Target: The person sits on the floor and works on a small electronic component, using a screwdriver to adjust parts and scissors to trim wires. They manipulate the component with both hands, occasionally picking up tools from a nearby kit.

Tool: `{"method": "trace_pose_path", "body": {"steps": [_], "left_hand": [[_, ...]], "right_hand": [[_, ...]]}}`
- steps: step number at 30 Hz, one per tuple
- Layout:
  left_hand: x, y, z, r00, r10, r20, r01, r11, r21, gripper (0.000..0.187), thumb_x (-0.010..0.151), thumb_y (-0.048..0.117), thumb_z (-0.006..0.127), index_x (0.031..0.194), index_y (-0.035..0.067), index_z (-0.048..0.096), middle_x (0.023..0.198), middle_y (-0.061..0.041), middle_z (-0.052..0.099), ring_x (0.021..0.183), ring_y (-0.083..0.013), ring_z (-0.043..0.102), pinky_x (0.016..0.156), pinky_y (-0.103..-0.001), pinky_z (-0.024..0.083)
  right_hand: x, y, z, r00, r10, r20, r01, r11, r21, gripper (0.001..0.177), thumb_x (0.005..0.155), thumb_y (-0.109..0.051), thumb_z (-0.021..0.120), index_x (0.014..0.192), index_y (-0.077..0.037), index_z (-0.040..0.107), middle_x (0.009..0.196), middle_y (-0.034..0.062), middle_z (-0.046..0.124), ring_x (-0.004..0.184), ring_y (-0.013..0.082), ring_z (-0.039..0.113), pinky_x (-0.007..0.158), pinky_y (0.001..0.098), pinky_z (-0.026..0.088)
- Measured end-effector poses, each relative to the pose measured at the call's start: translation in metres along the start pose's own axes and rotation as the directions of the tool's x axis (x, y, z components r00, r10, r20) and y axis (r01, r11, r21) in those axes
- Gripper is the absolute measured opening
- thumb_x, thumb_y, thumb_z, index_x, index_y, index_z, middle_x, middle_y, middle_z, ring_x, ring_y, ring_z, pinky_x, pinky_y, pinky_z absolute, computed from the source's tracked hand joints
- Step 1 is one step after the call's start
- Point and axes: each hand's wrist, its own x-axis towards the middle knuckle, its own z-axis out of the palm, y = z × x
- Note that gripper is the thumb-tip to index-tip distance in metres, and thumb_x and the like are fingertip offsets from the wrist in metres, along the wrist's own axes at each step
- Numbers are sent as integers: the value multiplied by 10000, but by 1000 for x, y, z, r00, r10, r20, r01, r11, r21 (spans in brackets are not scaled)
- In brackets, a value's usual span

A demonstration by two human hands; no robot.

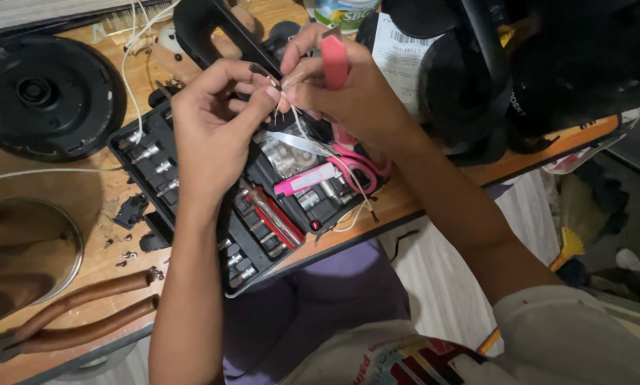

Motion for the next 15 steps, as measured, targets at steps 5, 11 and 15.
{"method": "trace_pose_path", "body": {"steps": [5, 11, 15], "left_hand": [[0, 1, -1, 999, 33, 24, -33, 999, -5, 134, 991, -68, 705, 1119, -49, 668, 1069, -50, 687, 948, -103, 686, 806, -229, 573], [1, -1, -1, 998, 35, 46, -33, 999, -35, 129, 989, -68, 710, 1095, -38, 645, 1054, -45, 680, 969, -113, 703, 805, -228, 584], [-1, 0, -2, 999, 24, 34, -23, 999, -35, 130, 997, -64, 716, 1103, -34, 647, 1053, -44, 680, 948, -94, 674, 795, -218, 568]], "right_hand": [[-1, -9, 5, 998, 52, -29, -53, 998, -27, 132, 944, 53, 659, 1060, -2, 628, 973, 68, 678, 707, 57, 577, 593, 199, 417], [-3, -13, 4, 997, 74, -23, -76, 993, -94, 118, 990, 7, 677, 1105, -14, 658, 930, 81, 724, 749, 56, 602, 620, 205, 435], [-3, -12, 5, 994, 99, -50, -104, 989, -109, 55, 1018, -24, 675, 1068, -12, 656, 925, 84, 735, 722, 55, 597, 623, 206, 451]]}}
